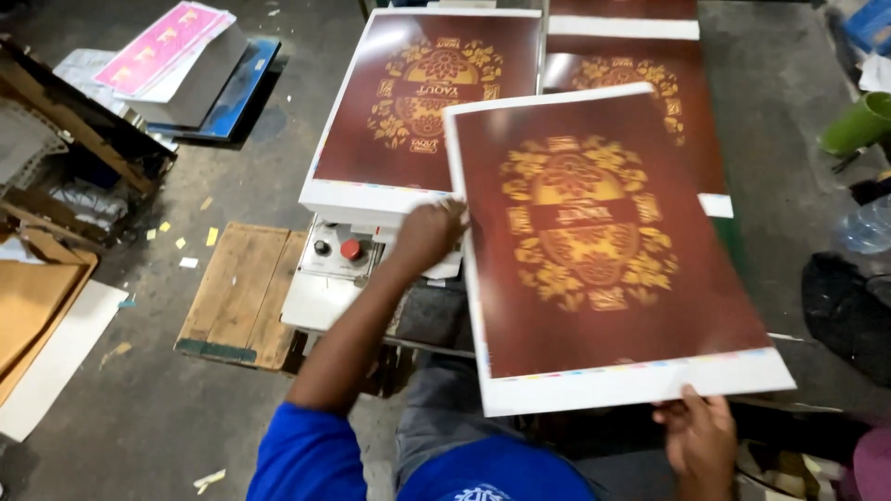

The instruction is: Organizing and stacking freshly printed sheets from a printing machine.

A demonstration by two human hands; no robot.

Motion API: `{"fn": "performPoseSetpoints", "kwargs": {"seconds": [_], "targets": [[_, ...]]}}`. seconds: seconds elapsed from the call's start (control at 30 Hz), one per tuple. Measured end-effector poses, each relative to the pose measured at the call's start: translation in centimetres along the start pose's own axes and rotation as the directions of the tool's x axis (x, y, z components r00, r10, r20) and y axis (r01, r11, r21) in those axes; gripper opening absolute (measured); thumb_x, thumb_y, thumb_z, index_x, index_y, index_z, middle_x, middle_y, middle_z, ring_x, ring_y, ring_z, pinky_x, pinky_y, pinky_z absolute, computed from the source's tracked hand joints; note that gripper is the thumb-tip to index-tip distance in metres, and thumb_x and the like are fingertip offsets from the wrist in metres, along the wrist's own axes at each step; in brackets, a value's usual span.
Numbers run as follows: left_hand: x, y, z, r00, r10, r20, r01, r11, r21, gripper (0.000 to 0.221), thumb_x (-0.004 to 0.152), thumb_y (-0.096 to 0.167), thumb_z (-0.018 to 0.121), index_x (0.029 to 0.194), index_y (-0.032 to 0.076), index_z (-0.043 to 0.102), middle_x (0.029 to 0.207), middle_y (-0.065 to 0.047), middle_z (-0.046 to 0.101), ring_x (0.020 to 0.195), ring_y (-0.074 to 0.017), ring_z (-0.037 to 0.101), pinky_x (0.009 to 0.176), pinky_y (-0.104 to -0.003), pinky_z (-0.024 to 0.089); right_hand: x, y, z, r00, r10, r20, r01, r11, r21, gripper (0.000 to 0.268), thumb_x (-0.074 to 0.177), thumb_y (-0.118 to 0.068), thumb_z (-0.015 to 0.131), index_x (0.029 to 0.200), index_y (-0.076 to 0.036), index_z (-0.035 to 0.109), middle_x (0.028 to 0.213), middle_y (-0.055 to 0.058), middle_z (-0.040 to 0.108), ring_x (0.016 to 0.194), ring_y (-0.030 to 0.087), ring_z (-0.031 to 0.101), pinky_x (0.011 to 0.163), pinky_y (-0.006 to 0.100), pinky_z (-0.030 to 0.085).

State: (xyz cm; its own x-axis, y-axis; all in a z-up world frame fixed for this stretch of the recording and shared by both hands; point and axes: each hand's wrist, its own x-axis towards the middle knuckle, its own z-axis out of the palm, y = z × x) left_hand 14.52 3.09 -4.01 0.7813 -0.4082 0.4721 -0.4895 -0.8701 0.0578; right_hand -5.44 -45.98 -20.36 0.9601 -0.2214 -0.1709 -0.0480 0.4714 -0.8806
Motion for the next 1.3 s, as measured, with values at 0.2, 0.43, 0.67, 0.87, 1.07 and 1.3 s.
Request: {"fn": "performPoseSetpoints", "kwargs": {"seconds": [0.2, 0.43, 0.67, 0.87, 1.07, 1.3], "targets": [[1.3, -7.1, -1.8, 0.994, 0.036, 0.107, -0.054, 0.984, 0.169, 0.075, 0.072, 0.059, 0.077, 0.12, 0.003, 0.066, 0.13, -0.015, 0.066, 0.116, -0.0361, 0.065, 0.092, -0.049, 0.052, -2.3, 0.0, -9.1, 0.99, -0.023, -0.14, 0.012, 0.997, -0.077, 0.023, 0.111, -0.007, 0.052, 0.133, 0.001, 0.052, 0.103, 0.016, 0.068, 0.087, 0.026, 0.067, 0.065, 0.04, 0.051], [3.5, -7.3, -5.2, 0.898, -0.123, 0.422, 0.124, 0.992, 0.025, 0.058, 0.079, 0.057, 0.076, 0.117, 0.013, 0.075, 0.113, -0.01, 0.073, 0.096, -0.0334, 0.071, 0.081, -0.048, 0.055, -2.7, 0.0, -16.9, 0.929, 0.173, -0.326, -0.253, 0.942, -0.221, 0.047, 0.104, -0.007, 0.048, 0.151, -0.004, 0.042, 0.115, 0.018, 0.069, 0.097, 0.03, 0.069, 0.069, 0.047, 0.054], [2.0, -7.3, -6.4, 0.993, -0.069, 0.099, 0.072, 0.997, -0.027, 0.016, 0.099, 0.026, 0.067, 0.097, 0.012, 0.075, 0.083, -0.013, 0.073, 0.077, -0.0341, 0.07, 0.067, -0.049, 0.054, -4.2, 1.1, -11.9, 0.939, 0.034, -0.343, -0.157, 0.928, -0.337, 0.041, 0.109, -0.007, 0.052, 0.147, 0.006, 0.047, 0.111, 0.022, 0.067, 0.091, 0.031, 0.069, 0.065, 0.042, 0.056], [-1.3, -0.7, -9.1, 0.984, -0.061, -0.17, 0.068, 0.997, 0.039, 0.016, 0.105, 0.019, 0.066, 0.092, 0.01, 0.069, 0.062, -0.012, 0.063, 0.053, -0.0298, 0.064, 0.051, -0.045, 0.048, -0.9, -0.4, -3.6, 0.97, -0.04, -0.239, -0.031, 0.957, -0.287, 0.028, 0.108, -0.01, 0.055, 0.134, 0.002, 0.052, 0.104, 0.014, 0.069, 0.082, 0.025, 0.071, 0.06, 0.033, 0.054], [-5.0, 4.5, -10.2, 0.982, -0.123, -0.145, 0.129, 0.991, 0.028, 0.005, 0.102, 0.015, 0.065, 0.1, 0.013, 0.07, 0.061, -0.01, 0.065, 0.05, -0.0262, 0.064, 0.045, -0.043, 0.046, 7.8, -0.8, 0.2, 0.988, -0.019, -0.153, -0.026, 0.958, -0.285, 0.026, 0.109, -0.014, 0.054, 0.131, -0.001, 0.052, 0.099, 0.012, 0.069, 0.079, 0.022, 0.071, 0.055, 0.03, 0.053], [-7.6, 6.5, -10.4, 0.968, -0.146, -0.202, 0.141, 0.989, -0.04, 0.011, 0.097, 0.014, 0.069, 0.107, 0.011, 0.072, 0.062, -0.013, 0.065, 0.056, -0.03, 0.065, 0.051, -0.045, 0.049, 9.2, -3.7, 5.3, 0.986, 0.074, -0.151, -0.108, 0.966, -0.237, 0.044, 0.108, -0.02, 0.051, 0.147, -0.004, 0.04, 0.106, 0.014, 0.072, 0.083, 0.021, 0.072, 0.06, 0.033, 0.055]]}}
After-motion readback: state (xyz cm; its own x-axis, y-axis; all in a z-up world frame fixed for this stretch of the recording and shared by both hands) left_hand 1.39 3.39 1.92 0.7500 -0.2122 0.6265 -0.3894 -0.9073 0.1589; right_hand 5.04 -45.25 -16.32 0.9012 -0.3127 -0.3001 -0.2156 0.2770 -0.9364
